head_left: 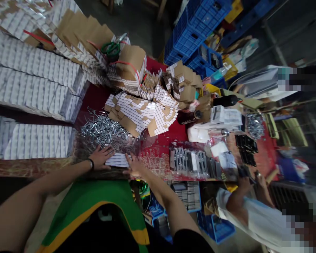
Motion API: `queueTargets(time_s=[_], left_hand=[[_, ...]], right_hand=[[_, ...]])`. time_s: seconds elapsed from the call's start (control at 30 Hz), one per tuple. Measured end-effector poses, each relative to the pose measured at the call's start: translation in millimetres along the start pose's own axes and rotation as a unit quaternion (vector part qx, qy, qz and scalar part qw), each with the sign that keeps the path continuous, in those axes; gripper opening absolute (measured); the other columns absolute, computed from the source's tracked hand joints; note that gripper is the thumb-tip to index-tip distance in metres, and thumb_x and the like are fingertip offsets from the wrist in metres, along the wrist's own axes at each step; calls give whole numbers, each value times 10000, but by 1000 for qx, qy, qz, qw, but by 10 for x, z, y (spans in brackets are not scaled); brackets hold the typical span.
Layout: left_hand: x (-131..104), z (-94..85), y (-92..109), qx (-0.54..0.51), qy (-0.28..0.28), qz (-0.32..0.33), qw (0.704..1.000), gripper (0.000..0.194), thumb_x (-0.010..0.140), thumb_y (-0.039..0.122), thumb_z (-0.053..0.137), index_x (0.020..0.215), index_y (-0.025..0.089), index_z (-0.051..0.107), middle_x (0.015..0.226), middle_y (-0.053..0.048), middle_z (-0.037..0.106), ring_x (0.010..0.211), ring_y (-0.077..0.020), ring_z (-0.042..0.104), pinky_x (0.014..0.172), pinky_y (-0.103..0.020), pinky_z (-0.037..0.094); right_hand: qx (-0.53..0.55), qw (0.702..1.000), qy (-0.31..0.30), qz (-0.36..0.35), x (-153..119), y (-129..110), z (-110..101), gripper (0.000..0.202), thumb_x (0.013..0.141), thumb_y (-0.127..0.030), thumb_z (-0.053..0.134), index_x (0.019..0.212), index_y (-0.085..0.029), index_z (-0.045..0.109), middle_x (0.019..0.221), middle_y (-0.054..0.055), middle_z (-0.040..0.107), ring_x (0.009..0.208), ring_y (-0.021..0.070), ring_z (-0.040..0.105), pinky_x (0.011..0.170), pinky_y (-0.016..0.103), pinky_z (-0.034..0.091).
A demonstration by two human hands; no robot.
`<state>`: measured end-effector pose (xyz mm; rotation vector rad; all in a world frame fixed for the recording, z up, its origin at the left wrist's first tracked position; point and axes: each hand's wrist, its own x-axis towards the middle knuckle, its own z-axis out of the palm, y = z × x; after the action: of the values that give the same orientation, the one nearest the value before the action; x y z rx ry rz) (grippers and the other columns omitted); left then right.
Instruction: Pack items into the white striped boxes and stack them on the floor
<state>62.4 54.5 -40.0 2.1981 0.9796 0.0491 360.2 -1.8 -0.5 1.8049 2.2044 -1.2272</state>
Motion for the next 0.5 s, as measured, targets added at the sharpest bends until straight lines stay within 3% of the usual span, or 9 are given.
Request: queueTargets(time_s=[0.07,0.13,0.2,0.3,0.4,0.5], left_hand=[[74,36,125,50,-24,9,998,868,801,591,816,1557,208,625,1689,-242,497,1639,-430,342,1342,-639,116],[216,95,272,104,-32,-20,994,835,874,535,782,1598,169,584,1692,-279,474,1571,-439,449,1320,-615,211],[359,129,370,154,-52,-43,986,788,926,464,754,1627,165,553,1673,-288,496,1473,-440,552,1252,-585,340],[439,131,384,184,-101,-14,978,780,958,479,732,1655,194,527,1620,-262,568,1389,-426,610,1162,-533,436],[350,195,370,173,-82,-2,981,787,954,501,738,1662,229,525,1628,-251,562,1445,-445,562,1194,-564,393],[301,307,451,162,-36,-36,986,877,899,477,805,1684,242,493,1711,-251,457,1559,-487,428,1263,-644,271]], right_hand=[[-65,997,-11,26,-14,-59,77,995,930,-537,794,1753,-242,319,1746,252,380,1497,469,480,1205,631,422],[-114,993,9,35,17,-101,125,897,1026,-462,689,1774,-234,249,1671,265,458,1420,445,540,1162,587,469],[-135,991,7,25,65,-104,117,858,1058,-422,648,1780,-234,224,1575,247,535,1314,389,610,1090,509,532],[-149,988,-30,5,105,-72,67,838,1081,-444,620,1783,-256,203,1509,219,578,1227,333,658,1026,455,572],[-174,984,-31,20,72,-91,110,889,1069,-537,617,1785,-234,185,1580,266,527,1310,390,628,1083,555,543],[-192,981,-1,24,19,-158,201,1062,964,-668,718,1776,-197,223,1696,314,404,1417,472,553,1181,682,433]])
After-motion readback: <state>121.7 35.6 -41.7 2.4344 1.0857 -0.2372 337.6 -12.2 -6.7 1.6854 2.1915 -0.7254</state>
